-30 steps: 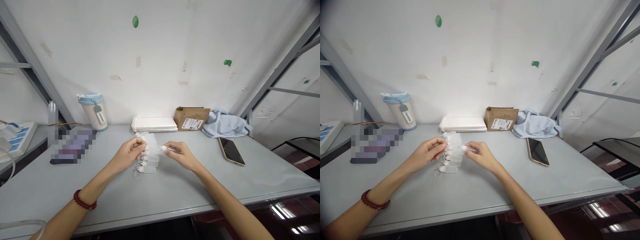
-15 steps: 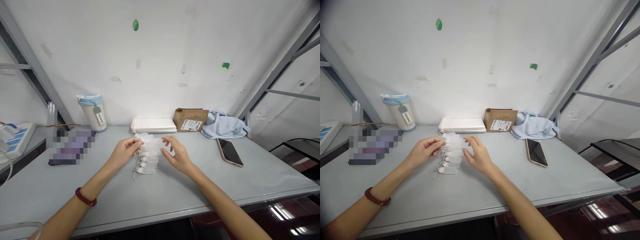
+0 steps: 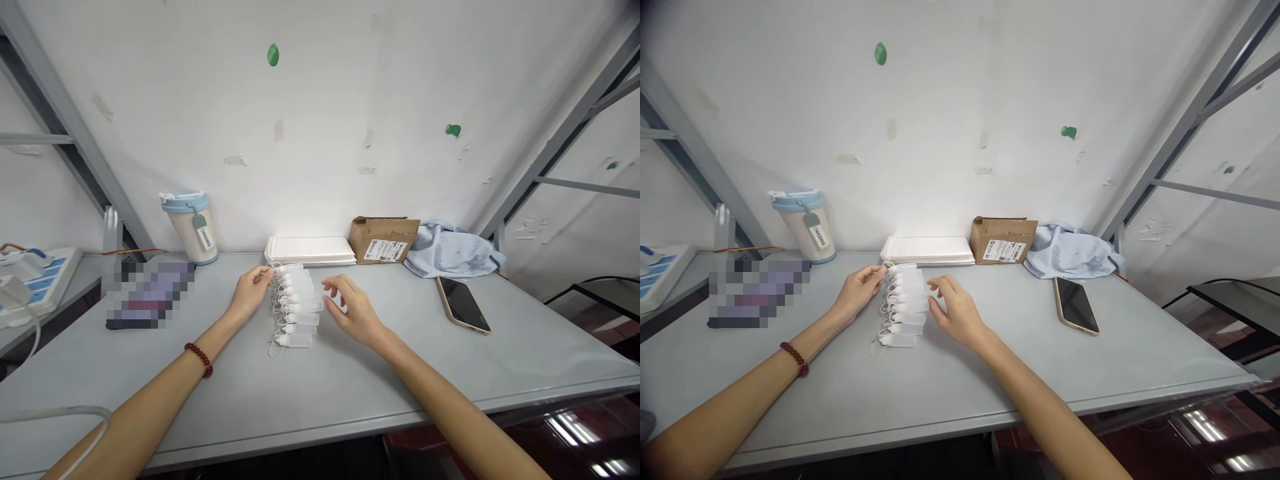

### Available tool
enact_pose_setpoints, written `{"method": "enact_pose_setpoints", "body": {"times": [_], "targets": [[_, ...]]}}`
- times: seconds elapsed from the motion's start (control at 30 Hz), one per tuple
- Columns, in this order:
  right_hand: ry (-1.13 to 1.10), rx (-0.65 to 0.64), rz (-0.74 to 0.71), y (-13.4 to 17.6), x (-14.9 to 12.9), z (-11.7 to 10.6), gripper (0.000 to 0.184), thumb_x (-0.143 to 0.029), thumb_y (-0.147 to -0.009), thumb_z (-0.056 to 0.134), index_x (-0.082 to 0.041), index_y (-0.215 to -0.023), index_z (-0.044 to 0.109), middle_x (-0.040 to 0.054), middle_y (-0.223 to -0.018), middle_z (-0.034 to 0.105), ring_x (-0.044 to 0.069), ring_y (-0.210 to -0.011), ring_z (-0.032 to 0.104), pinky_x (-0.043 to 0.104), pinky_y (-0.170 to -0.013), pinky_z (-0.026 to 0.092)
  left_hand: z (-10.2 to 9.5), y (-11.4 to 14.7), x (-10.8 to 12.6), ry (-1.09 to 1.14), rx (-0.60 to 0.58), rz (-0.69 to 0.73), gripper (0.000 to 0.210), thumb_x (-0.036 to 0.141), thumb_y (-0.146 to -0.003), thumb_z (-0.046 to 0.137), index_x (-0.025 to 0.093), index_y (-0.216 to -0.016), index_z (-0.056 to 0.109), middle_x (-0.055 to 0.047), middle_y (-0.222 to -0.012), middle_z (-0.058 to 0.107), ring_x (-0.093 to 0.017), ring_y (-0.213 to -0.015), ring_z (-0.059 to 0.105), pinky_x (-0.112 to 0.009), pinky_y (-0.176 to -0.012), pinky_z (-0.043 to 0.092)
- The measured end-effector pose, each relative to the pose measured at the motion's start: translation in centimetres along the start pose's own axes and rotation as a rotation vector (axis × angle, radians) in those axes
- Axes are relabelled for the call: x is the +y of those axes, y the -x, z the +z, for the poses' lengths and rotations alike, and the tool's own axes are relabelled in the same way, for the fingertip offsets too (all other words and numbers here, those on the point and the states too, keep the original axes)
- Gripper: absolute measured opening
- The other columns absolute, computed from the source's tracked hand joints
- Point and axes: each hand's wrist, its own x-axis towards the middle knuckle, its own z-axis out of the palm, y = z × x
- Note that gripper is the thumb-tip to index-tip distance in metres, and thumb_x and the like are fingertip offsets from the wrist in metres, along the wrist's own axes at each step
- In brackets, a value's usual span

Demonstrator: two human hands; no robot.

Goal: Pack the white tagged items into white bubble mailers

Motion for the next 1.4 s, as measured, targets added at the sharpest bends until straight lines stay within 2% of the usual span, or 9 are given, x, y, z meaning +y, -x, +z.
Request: {"method": "enact_pose_setpoints", "body": {"times": [0.2,0.43,0.63,0.8,0.93,1.13,1.4], "targets": [[0.0,-0.016,-0.001,0.0,0.1,0.1,0.019,-0.02,-0.088,0.043,-0.021,-0.105,0.049,0.0059,-0.096,0.058,0.013,-0.076,0.053,0.026,-0.059,0.045,0.0,-0.1,-1.0,-0.027,-0.016,0.012,0.04,0.053,-0.073,0.057,0.016,-0.086,0.065,0.003,-0.059,0.051,-0.011,-0.054,0.044,-0.022,-0.053,0.034],[-0.005,-0.018,-0.001,0.1,0.4,0.3,0.017,-0.02,-0.088,0.044,-0.02,-0.104,0.049,0.0052,-0.095,0.058,0.012,-0.075,0.053,0.025,-0.058,0.044,0.0,0.0,-0.7,-0.084,-0.037,0.033,0.041,0.053,-0.073,0.055,0.016,-0.085,0.068,0.001,-0.059,0.054,-0.013,-0.056,0.046,-0.024,-0.055,0.035],[0.006,-0.015,0.02,0.0,0.5,0.2,0.016,-0.021,-0.088,0.044,-0.021,-0.103,0.05,0.0052,-0.094,0.058,0.012,-0.073,0.054,0.025,-0.057,0.044,0.0,0.0,-0.9,-0.029,-0.042,0.011,0.044,0.051,-0.071,0.057,0.014,-0.094,0.069,-0.001,-0.064,0.057,-0.015,-0.062,0.051,-0.023,-0.054,0.036],[0.008,-0.027,0.025,0.1,0.6,0.2,0.014,-0.021,-0.088,0.044,-0.021,-0.1,0.051,0.0052,-0.094,0.058,0.012,-0.072,0.054,0.025,-0.057,0.044,-0.2,0.2,-0.3,-0.01,-0.043,-0.029,0.045,0.046,-0.069,0.06,0.016,-0.1,0.069,0.0,-0.062,0.058,-0.014,-0.056,0.05,-0.024,-0.053,0.037],[0.012,-0.027,0.028,0.1,0.9,0.1,0.013,-0.021,-0.088,0.043,-0.021,-0.097,0.053,0.0053,-0.094,0.058,0.012,-0.072,0.054,0.025,-0.057,0.044,-0.4,0.5,0.2,0.032,-0.038,-0.045,0.042,0.041,-0.067,0.062,0.015,-0.099,0.068,0.001,-0.061,0.058,-0.01,-0.047,0.042,-0.024,-0.049,0.034],[0.025,-0.008,0.048,-0.1,1.7,-0.3,0.012,-0.02,-0.088,0.042,-0.02,-0.094,0.053,0.0054,-0.092,0.058,0.012,-0.071,0.054,0.025,-0.058,0.044,-0.8,0.5,0.2,0.113,0.032,-0.056,0.041,0.036,-0.062,0.064,0.014,-0.096,0.064,0.004,-0.057,0.051,-0.008,-0.046,0.04,-0.021,-0.046,0.032],[0.025,0.027,0.072,-0.4,3.8,0.5,0.015,-0.02,-0.088,0.041,-0.02,-0.088,0.056,0.0047,-0.086,0.059,0.013,-0.07,0.055,0.026,-0.058,0.045,-1.1,0.0,-1.0,0.095,0.249,-0.045,0.039,0.029,-0.064,0.056,0.014,-0.1,0.058,0.001,-0.068,0.059,-0.009,-0.048,0.044,-0.022,-0.046,0.035]]}}
